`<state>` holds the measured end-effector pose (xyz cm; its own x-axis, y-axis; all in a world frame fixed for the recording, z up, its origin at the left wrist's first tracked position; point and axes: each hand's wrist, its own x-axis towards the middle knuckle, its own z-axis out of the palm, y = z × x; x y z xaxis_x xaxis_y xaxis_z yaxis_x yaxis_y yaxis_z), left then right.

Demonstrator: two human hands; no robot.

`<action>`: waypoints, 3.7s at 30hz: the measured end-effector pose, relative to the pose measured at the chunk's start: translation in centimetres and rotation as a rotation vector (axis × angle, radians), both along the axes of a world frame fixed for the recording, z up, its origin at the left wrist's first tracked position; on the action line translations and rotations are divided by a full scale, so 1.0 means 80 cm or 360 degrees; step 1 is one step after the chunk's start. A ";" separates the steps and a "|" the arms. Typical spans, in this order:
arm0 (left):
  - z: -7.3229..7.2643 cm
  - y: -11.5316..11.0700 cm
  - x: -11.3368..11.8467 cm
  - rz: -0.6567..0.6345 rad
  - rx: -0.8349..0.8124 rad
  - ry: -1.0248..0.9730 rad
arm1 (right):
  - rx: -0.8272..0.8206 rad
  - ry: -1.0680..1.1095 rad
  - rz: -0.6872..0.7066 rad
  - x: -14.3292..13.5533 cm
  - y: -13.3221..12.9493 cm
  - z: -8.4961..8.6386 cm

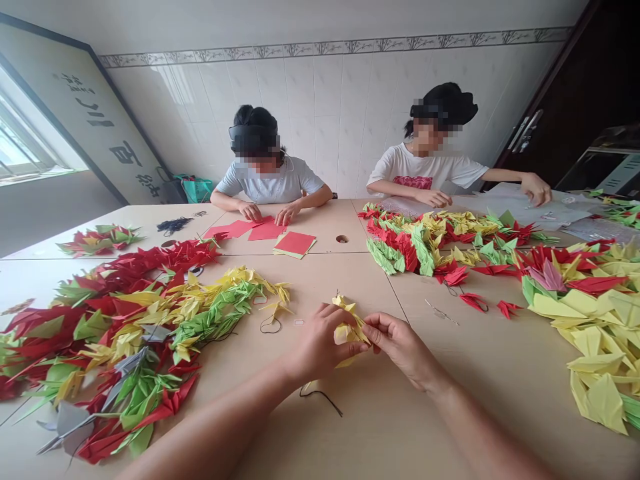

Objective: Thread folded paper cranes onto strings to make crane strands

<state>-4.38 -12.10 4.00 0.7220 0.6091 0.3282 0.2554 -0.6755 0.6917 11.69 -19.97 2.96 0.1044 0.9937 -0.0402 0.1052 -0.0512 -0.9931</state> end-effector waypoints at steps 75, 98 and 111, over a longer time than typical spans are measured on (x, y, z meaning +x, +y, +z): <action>-0.004 -0.006 0.004 0.0085 -0.0361 -0.0050 | 0.0039 -0.0214 0.0125 -0.002 0.000 -0.001; 0.000 -0.003 0.006 0.0062 -0.0957 -0.0237 | -0.0007 -0.0222 0.0246 0.001 -0.006 0.012; 0.004 0.001 0.006 -0.0113 -0.1249 -0.0422 | 0.0131 -0.0174 0.0153 0.004 -0.003 0.014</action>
